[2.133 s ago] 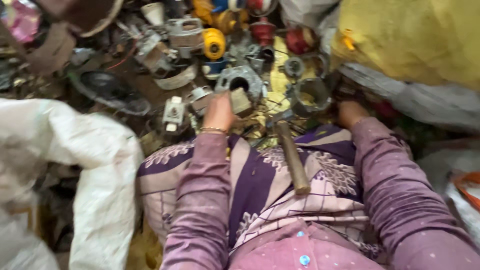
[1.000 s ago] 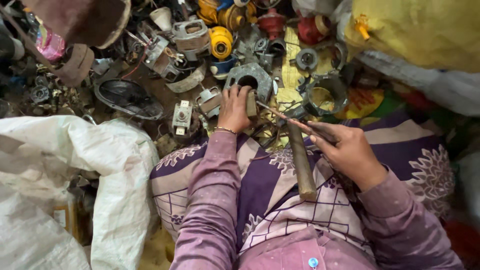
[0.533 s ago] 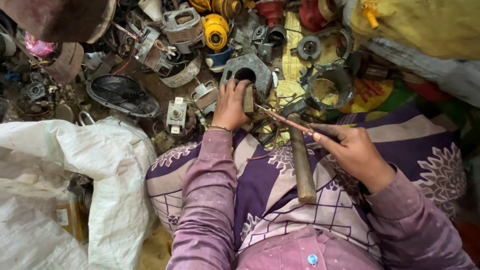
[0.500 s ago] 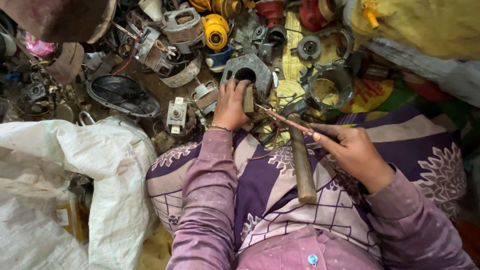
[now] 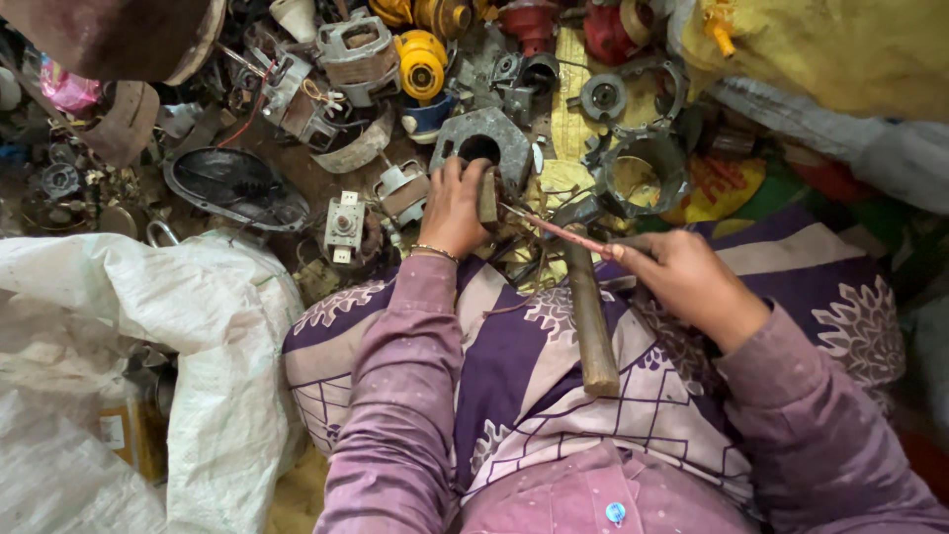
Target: The person sits on the floor and uses a hammer and a metal rod to dismantle a cylindrical electrical component. They repeatedly strike the component to separate parts and extract copper windings.
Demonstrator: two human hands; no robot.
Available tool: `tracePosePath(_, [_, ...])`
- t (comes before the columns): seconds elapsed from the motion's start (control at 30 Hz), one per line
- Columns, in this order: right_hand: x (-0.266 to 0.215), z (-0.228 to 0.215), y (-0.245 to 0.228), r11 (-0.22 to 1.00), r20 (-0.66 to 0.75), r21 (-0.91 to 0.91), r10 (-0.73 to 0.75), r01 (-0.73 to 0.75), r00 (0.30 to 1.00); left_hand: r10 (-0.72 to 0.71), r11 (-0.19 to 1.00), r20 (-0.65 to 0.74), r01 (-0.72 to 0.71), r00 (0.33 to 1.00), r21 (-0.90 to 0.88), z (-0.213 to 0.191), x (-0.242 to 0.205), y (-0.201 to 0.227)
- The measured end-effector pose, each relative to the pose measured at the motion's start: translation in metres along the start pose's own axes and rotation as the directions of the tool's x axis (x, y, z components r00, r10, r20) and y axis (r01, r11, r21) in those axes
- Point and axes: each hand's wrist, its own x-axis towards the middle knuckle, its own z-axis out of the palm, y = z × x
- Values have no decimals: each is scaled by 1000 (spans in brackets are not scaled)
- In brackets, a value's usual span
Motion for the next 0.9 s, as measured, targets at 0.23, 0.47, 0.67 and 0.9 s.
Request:
tracePosePath(0.23, [5, -18, -50, 934, -39, -335, -144, 123, 989, 18, 998, -7, -18, 1000, 54, 13, 1, -10])
tracePosePath(0.47, [42, -17, -3, 967, 13, -196, -166, 165, 986, -14, 997, -7, 14, 1000, 77, 10, 1, -5])
tracePosePath(0.67, [77, -6, 82, 835, 391, 468, 100, -291, 915, 7, 1000, -27, -7, 1000, 25, 3, -3, -1])
tracePosePath(0.9, [64, -50, 54, 966, 158, 169, -222, 195, 962, 12, 1000, -63, -11, 998, 28, 2, -4, 4])
